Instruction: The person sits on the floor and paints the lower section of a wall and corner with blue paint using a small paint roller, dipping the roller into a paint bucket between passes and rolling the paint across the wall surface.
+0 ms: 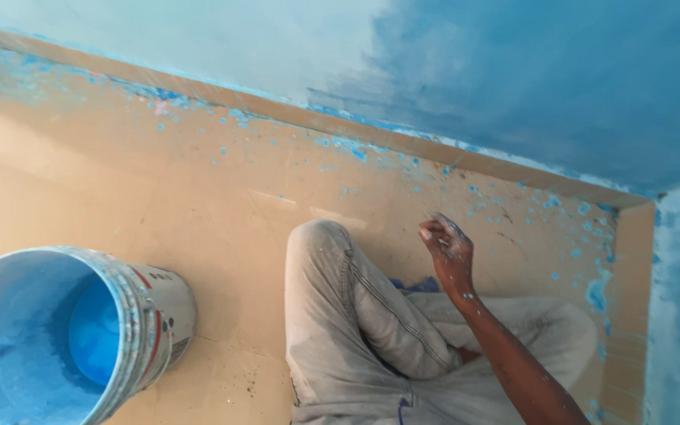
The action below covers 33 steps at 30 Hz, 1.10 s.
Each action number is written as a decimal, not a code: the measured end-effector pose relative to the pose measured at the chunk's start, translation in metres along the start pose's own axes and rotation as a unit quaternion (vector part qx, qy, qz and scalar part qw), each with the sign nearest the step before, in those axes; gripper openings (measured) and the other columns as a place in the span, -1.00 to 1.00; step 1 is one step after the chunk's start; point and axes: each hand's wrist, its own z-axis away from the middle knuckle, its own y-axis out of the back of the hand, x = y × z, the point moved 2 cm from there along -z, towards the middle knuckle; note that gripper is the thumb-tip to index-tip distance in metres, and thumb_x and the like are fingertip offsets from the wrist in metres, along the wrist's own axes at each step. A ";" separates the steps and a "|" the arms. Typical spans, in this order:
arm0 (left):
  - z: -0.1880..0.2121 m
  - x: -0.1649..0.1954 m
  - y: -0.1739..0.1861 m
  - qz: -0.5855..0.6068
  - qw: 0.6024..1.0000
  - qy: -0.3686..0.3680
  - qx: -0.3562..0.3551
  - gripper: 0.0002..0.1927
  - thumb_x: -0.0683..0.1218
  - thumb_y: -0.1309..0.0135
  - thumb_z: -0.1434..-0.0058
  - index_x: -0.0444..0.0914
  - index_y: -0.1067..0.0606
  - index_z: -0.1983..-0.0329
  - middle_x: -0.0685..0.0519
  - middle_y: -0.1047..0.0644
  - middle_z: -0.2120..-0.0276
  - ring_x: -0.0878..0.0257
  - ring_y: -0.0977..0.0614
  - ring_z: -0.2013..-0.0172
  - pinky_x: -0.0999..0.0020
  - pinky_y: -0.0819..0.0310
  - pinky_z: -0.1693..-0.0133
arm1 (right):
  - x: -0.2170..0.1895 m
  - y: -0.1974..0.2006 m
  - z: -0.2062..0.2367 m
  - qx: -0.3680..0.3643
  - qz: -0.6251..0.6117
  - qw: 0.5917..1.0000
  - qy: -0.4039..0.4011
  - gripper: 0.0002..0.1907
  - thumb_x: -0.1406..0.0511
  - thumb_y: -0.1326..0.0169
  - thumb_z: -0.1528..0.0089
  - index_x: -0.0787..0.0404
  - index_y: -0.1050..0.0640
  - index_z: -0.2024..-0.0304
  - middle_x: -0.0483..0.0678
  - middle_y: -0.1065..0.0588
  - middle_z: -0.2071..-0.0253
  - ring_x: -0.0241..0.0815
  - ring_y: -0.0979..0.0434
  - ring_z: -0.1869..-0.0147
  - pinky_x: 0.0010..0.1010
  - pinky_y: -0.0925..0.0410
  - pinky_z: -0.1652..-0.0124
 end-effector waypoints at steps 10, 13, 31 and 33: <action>-0.009 0.014 -0.029 0.056 0.998 0.028 0.003 -0.75 -0.02 -0.04 -0.40 -0.13 -0.49 -0.11 0.27 -0.44 0.29 0.42 -0.47 0.40 0.50 -0.39 0.39 | 0.013 -0.007 -0.001 -0.010 -0.016 1.000 -0.010 -0.57 0.31 -0.19 -0.28 0.38 -0.51 -0.16 -0.03 -0.60 0.10 -0.31 -0.57 0.09 -0.45 -0.45 0.09; -0.008 0.046 -0.036 0.153 0.987 0.040 0.021 -0.74 0.00 -0.05 -0.39 -0.12 -0.49 -0.10 0.31 -0.42 0.31 0.46 -0.45 0.42 0.52 -0.37 0.43 | 0.014 -0.024 -0.009 -0.034 -0.109 0.993 -0.017 -0.55 0.30 -0.19 -0.26 0.39 -0.49 -0.15 0.00 -0.59 0.10 -0.26 -0.57 0.09 -0.41 -0.48 0.06; 0.092 0.475 -0.175 0.676 0.647 0.043 -0.349 -0.69 -0.01 -0.17 -0.27 -0.41 -0.56 0.24 0.07 -0.54 0.51 0.36 -0.51 0.50 0.40 -0.40 0.45 | 0.007 -0.080 -0.080 -0.104 -0.275 0.924 -0.244 -0.45 -0.10 0.06 -0.33 0.21 -0.54 -0.01 -0.01 -0.56 0.10 -0.14 -0.59 0.00 -0.21 -0.46 -0.04; 0.112 0.480 -0.199 0.682 0.645 0.045 -0.343 -0.67 -0.03 -0.19 -0.25 -0.46 -0.57 0.22 0.01 -0.60 0.44 0.33 -0.58 0.42 0.38 -0.47 0.36 | 0.012 -0.078 -0.077 -0.084 -0.277 0.925 -0.248 -0.51 -0.06 -0.02 -0.33 0.23 -0.57 0.06 -0.02 -0.56 0.15 -0.12 -0.58 0.04 -0.18 -0.46 0.03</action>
